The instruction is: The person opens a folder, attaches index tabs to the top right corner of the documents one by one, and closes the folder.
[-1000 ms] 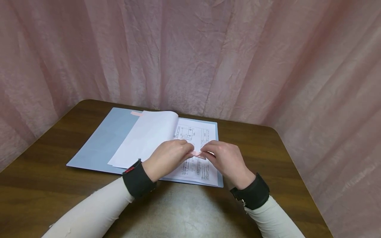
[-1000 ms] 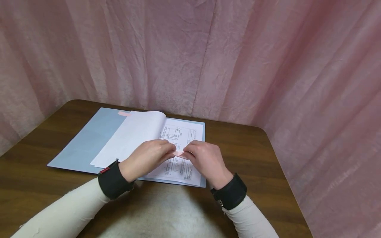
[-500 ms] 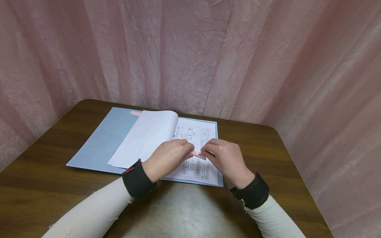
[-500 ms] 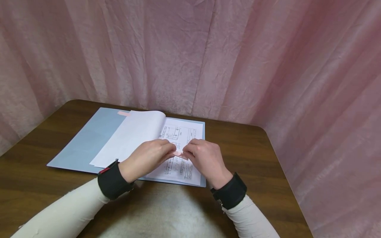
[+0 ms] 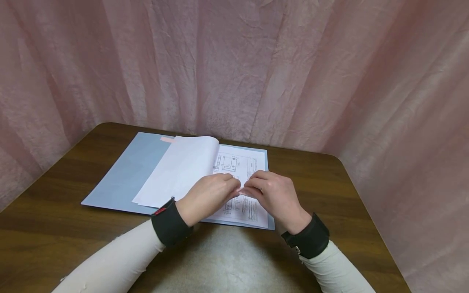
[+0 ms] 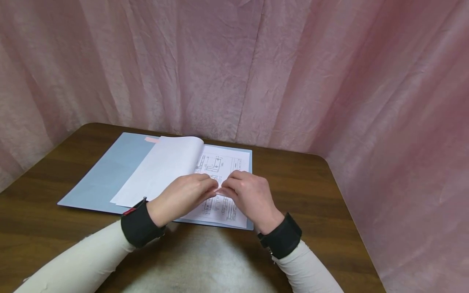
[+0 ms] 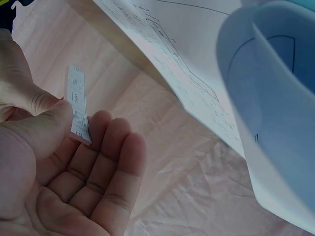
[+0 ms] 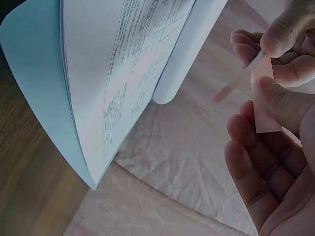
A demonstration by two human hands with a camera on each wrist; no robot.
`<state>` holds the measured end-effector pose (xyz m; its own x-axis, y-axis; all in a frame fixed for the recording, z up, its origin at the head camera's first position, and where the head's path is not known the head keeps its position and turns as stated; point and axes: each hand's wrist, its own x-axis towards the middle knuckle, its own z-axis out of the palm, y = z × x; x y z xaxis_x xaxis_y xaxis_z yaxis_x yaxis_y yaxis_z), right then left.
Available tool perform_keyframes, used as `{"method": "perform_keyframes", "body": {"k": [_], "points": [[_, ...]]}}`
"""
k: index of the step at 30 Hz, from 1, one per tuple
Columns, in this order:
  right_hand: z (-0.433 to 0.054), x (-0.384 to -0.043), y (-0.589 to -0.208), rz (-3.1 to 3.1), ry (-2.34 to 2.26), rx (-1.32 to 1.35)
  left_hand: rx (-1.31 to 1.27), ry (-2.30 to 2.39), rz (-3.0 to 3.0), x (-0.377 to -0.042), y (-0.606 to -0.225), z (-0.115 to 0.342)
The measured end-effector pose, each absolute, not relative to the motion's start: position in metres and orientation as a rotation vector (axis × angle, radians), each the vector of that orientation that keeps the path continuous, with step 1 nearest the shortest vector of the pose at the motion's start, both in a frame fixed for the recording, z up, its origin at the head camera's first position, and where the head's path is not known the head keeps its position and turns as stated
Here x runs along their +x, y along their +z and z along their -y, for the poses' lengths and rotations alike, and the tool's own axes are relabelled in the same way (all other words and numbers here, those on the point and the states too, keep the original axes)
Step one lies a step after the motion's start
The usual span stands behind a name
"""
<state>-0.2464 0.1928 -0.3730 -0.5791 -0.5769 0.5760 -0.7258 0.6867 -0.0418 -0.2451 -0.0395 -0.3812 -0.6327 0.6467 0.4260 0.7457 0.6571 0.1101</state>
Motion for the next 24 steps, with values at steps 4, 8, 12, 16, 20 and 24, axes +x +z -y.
{"method": "perform_keyframes", "body": {"k": [4, 8, 12, 16, 20, 24], "points": [[-0.1925, -0.2465, -0.3731, 2.364, 0.380, 0.990, -1.119, -0.423, 2.522, -0.2445, -0.3809, 0.0398], [-0.1931, -0.2455, -0.3723, 2.391, 0.413, 0.960, -1.156, -0.469, 2.506, -0.2445, -0.3808, 0.0394], [-0.1938, -0.2447, -0.3714, 2.421, 0.437, 0.931, -1.166, -0.478, 2.505, -0.2444, -0.3811, 0.0388], [-0.1935, -0.2445, -0.3711, 2.420, 0.443, 0.918, -1.155, -0.472, 2.510, -0.2441, -0.3805, 0.0383], [-0.1929, -0.2442, -0.3712, 2.403, 0.451, 0.906, -1.148, -0.449, 2.506, -0.2439, -0.3799, 0.0379], [-0.1924, -0.2436, -0.3710, 2.397, 0.460, 0.886, -1.151, -0.441, 2.485, -0.2438, -0.3802, 0.0379]]}}
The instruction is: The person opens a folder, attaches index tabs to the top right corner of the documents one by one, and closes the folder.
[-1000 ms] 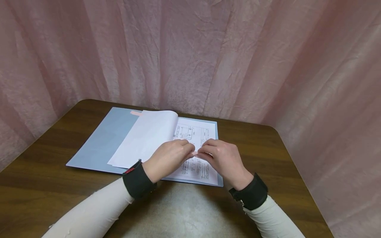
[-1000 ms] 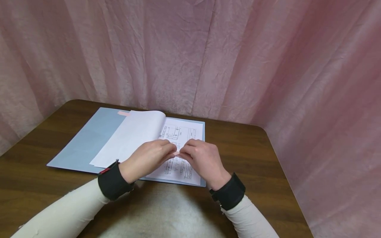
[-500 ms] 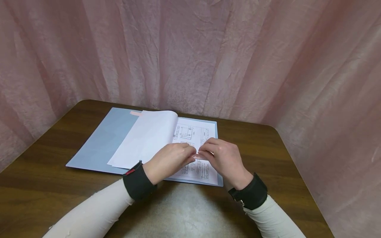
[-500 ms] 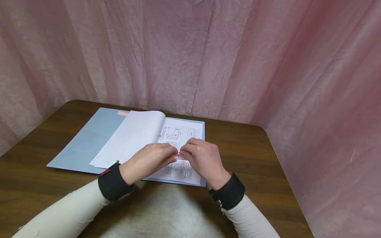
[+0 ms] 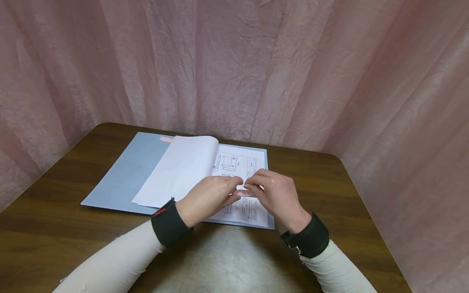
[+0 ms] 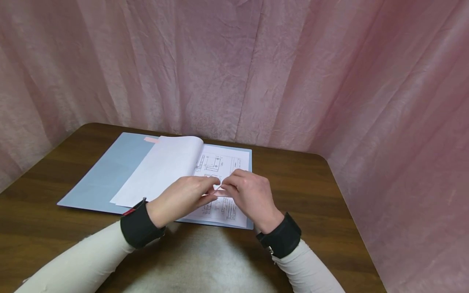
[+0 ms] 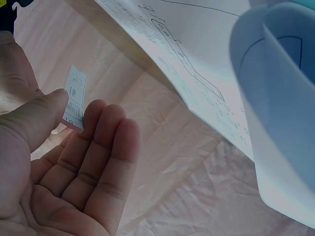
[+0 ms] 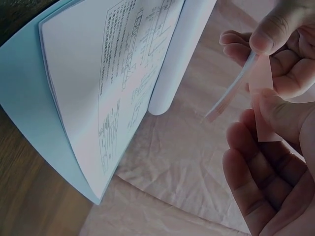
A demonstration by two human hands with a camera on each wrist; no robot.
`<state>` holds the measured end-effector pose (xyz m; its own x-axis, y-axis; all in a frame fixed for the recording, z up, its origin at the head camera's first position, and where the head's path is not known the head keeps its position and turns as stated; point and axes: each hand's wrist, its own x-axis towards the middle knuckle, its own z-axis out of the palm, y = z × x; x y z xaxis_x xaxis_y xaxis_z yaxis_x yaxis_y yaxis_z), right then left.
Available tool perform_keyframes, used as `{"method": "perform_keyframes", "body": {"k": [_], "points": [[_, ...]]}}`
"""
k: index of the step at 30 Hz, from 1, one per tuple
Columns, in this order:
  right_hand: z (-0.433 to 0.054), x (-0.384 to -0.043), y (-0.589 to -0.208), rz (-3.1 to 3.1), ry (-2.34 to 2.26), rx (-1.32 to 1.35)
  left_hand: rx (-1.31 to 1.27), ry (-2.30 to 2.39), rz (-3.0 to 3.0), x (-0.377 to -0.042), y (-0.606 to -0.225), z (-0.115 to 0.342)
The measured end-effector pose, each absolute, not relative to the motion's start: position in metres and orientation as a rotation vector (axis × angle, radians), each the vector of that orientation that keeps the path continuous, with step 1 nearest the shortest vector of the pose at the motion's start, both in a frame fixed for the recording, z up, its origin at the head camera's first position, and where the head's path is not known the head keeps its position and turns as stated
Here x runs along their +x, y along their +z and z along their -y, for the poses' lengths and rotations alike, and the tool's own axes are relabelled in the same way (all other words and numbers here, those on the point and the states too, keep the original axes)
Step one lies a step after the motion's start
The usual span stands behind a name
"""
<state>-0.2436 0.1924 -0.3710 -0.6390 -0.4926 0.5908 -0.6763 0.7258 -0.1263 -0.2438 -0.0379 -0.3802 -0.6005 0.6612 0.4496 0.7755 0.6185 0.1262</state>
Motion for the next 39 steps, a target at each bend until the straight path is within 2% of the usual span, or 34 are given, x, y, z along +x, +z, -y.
{"method": "perform_keyframes", "body": {"k": [12, 29, 39], "points": [[-0.196, -0.243, -0.368, 2.404, 0.496, 0.762, -1.165, -0.392, 2.482, -0.241, -0.381, 0.037], [-0.205, -0.244, -0.359, 2.435, 0.518, 0.758, -1.041, -0.368, 2.438, -0.245, -0.383, 0.042], [-0.206, -0.245, -0.358, 2.437, 0.535, 0.722, -1.052, -0.370, 2.488, -0.235, -0.382, 0.041]]}}
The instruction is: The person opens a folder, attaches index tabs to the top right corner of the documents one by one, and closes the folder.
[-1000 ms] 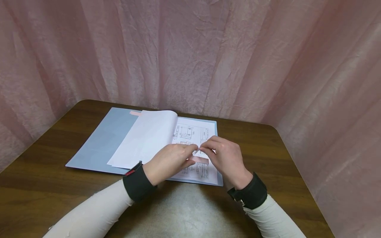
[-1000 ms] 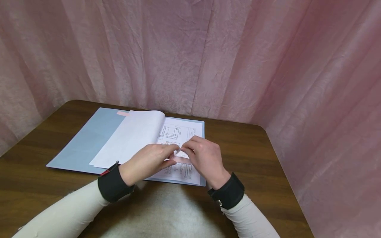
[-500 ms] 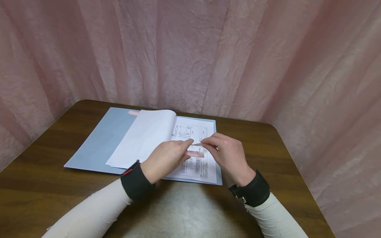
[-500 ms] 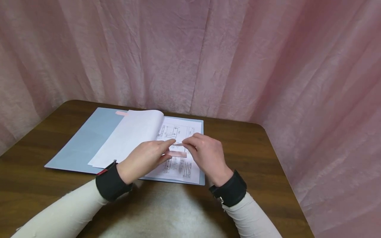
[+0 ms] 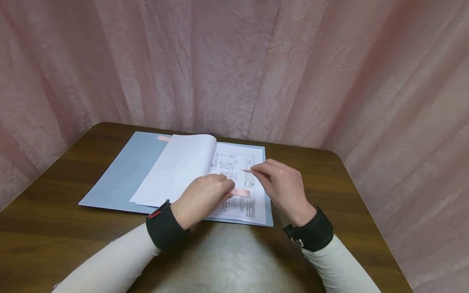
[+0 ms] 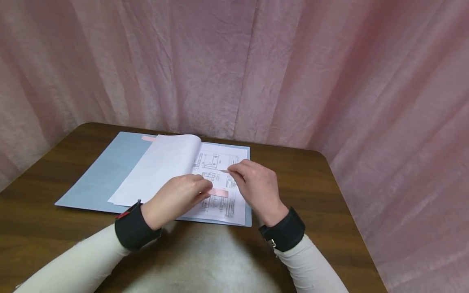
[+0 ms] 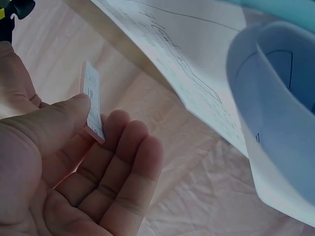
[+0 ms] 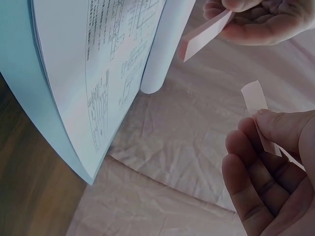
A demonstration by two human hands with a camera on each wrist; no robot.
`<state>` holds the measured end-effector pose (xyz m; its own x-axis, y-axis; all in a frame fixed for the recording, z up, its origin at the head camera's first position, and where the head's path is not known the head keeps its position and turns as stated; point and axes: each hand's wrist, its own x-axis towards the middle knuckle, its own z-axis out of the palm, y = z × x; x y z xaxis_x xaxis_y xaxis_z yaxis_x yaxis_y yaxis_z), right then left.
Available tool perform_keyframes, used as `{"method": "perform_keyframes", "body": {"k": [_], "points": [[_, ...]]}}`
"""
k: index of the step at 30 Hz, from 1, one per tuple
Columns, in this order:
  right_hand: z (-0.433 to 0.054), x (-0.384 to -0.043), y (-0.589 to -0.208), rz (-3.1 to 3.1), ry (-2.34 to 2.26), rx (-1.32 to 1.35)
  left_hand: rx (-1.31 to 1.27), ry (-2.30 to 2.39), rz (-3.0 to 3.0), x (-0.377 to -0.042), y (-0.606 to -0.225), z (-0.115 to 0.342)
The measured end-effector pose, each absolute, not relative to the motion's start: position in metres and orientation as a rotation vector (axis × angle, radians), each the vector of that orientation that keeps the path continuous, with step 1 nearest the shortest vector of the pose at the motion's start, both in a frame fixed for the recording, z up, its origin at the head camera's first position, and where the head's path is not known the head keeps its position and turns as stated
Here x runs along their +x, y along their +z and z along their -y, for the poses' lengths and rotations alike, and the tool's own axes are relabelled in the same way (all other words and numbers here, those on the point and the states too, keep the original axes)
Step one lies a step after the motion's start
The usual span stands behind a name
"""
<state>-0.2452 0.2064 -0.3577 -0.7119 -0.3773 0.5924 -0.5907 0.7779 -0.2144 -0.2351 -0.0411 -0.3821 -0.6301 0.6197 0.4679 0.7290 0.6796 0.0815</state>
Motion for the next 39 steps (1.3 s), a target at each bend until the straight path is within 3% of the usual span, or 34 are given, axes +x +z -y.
{"method": "perform_keyframes", "body": {"k": [16, 39], "points": [[-0.207, -0.245, -0.356, 2.425, 0.536, 0.726, -1.141, -0.318, 2.482, -0.205, -0.377, 0.050], [-0.204, -0.245, -0.356, 2.448, 0.493, 0.717, -1.298, -0.219, 2.620, -0.170, -0.398, 0.057]]}}
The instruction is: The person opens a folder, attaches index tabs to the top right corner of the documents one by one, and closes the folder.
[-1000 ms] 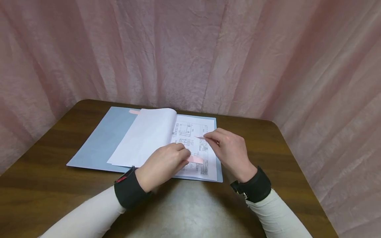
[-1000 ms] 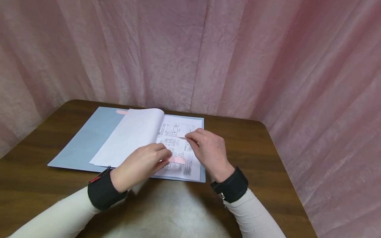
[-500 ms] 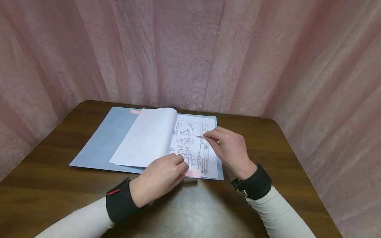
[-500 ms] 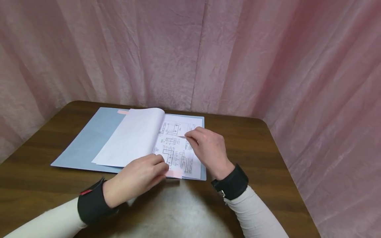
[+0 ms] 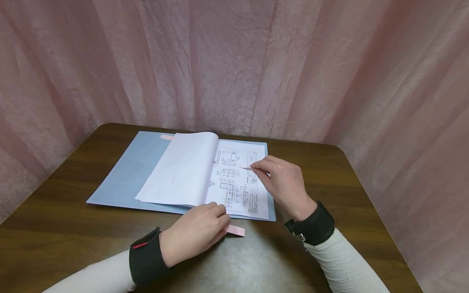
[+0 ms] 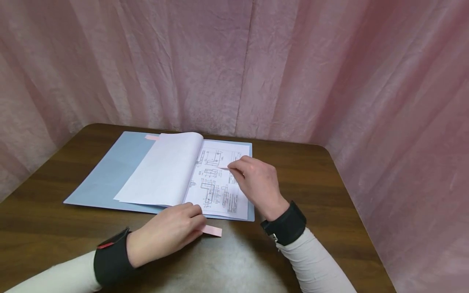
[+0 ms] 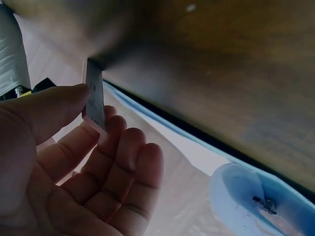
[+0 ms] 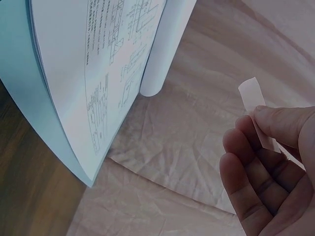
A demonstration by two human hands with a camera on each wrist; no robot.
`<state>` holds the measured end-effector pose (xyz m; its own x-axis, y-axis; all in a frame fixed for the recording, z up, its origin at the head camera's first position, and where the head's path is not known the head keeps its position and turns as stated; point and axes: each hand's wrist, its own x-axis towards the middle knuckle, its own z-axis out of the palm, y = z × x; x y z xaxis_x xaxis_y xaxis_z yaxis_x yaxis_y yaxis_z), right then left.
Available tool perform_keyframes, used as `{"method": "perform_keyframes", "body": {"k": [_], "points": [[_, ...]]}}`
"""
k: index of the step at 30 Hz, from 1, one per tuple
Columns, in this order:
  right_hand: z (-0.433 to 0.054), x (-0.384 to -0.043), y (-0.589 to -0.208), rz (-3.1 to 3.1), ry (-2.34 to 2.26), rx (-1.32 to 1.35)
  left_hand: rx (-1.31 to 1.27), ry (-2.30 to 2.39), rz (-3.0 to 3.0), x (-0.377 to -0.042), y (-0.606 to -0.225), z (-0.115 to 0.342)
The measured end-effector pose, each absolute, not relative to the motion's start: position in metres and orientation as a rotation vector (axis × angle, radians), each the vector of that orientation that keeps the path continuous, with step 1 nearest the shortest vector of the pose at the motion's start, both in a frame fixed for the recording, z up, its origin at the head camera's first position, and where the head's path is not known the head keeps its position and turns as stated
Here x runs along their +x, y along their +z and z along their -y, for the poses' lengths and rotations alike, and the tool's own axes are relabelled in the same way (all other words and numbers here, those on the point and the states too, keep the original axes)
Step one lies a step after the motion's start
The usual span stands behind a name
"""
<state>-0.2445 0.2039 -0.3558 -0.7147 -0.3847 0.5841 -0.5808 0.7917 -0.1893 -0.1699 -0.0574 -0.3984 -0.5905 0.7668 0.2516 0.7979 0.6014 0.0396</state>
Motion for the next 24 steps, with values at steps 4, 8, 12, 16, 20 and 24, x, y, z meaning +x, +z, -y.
{"method": "perform_keyframes", "body": {"k": [4, 8, 12, 16, 20, 24], "points": [[-0.204, -0.244, -0.356, 2.446, 0.496, 0.721, -1.304, -0.172, 2.591, -0.171, -0.404, 0.059], [-0.203, -0.244, -0.357, 2.457, 0.500, 0.723, -1.301, -0.138, 2.591, -0.173, -0.407, 0.060], [-0.202, -0.245, -0.359, 2.470, 0.502, 0.729, -1.292, -0.098, 2.612, -0.174, -0.409, 0.061], [-0.202, -0.246, -0.361, 2.473, 0.491, 0.724, -1.288, -0.076, 2.631, -0.175, -0.410, 0.060], [-0.203, -0.246, -0.360, 2.479, 0.477, 0.712, -1.281, -0.082, 2.632, -0.175, -0.411, 0.060], [-0.205, -0.247, -0.360, 2.493, 0.464, 0.712, -1.285, -0.088, 2.633, -0.176, -0.411, 0.060]]}}
